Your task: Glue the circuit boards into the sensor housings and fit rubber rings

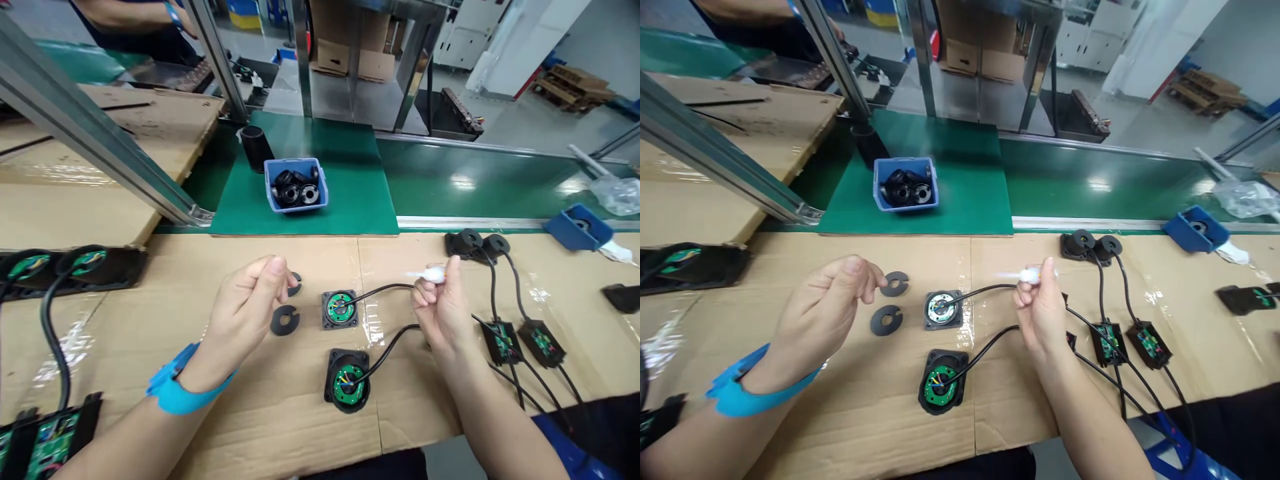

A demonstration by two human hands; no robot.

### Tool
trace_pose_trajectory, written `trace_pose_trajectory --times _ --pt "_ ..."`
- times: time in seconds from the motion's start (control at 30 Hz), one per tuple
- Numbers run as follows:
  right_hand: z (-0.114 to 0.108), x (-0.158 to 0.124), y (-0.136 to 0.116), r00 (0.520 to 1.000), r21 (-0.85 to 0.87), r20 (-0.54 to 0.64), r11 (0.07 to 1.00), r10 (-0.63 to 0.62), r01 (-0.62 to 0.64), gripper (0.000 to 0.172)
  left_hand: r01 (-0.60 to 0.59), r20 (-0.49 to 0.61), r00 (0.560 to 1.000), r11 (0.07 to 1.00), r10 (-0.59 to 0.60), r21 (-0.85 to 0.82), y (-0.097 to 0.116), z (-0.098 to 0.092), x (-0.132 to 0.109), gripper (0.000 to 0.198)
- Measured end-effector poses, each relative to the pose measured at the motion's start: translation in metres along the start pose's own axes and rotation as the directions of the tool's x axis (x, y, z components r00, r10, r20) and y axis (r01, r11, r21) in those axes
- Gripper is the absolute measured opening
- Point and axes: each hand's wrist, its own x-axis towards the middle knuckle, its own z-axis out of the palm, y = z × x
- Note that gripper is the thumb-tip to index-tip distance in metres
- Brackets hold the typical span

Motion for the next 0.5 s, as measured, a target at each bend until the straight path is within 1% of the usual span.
trace_pose_trajectory --times 0.03,0.1,0.17,0.2,0.27,0.33,0.37,0.43,0.5 --pt "0.000 0.003 0.000 1.000 -0.044 0.009 0.999 -0.006 0.007 0.053 -0.003 0.018 1.000 0.999 0.002 0.049 -0.004 -0.004 -0.004 0.036" --pt "0.002 0.013 0.000 0.999 -0.133 0.038 0.991 -0.016 0.021 0.051 -0.020 0.011 1.000 0.995 0.019 0.097 -0.012 -0.014 -0.011 0.018" --pt "0.007 0.029 0.000 0.997 -0.197 0.079 0.980 -0.024 0.039 0.050 -0.002 -0.016 1.000 0.997 0.003 0.079 -0.018 -0.024 -0.016 0.017" --pt "0.011 0.040 0.000 0.994 -0.221 0.103 0.974 -0.026 0.048 0.049 0.028 -0.021 0.999 0.999 -0.027 0.038 -0.020 -0.028 -0.019 0.019" --pt "0.022 0.067 0.003 0.988 -0.280 0.150 0.957 -0.034 0.075 0.048 0.121 -0.021 0.992 0.980 -0.126 -0.158 -0.022 -0.033 -0.022 0.025" --pt "0.036 0.097 0.010 0.981 -0.344 0.184 0.931 -0.059 0.120 0.045 0.181 -0.024 0.978 0.908 -0.205 -0.377 -0.022 -0.035 -0.025 0.032" --pt "0.043 0.112 0.015 0.977 -0.372 0.200 0.916 -0.079 0.150 0.043 0.190 -0.030 0.973 0.873 -0.228 -0.448 -0.021 -0.035 -0.027 0.035" --pt "0.058 0.138 0.026 0.963 -0.413 0.240 0.884 -0.124 0.217 0.040 0.189 -0.052 0.967 0.840 -0.249 -0.508 -0.019 -0.035 -0.031 0.040" --pt "0.070 0.157 0.037 0.941 -0.434 0.294 0.855 -0.165 0.285 0.040 0.195 -0.069 0.960 0.828 -0.270 -0.525 -0.015 -0.034 -0.033 0.039"
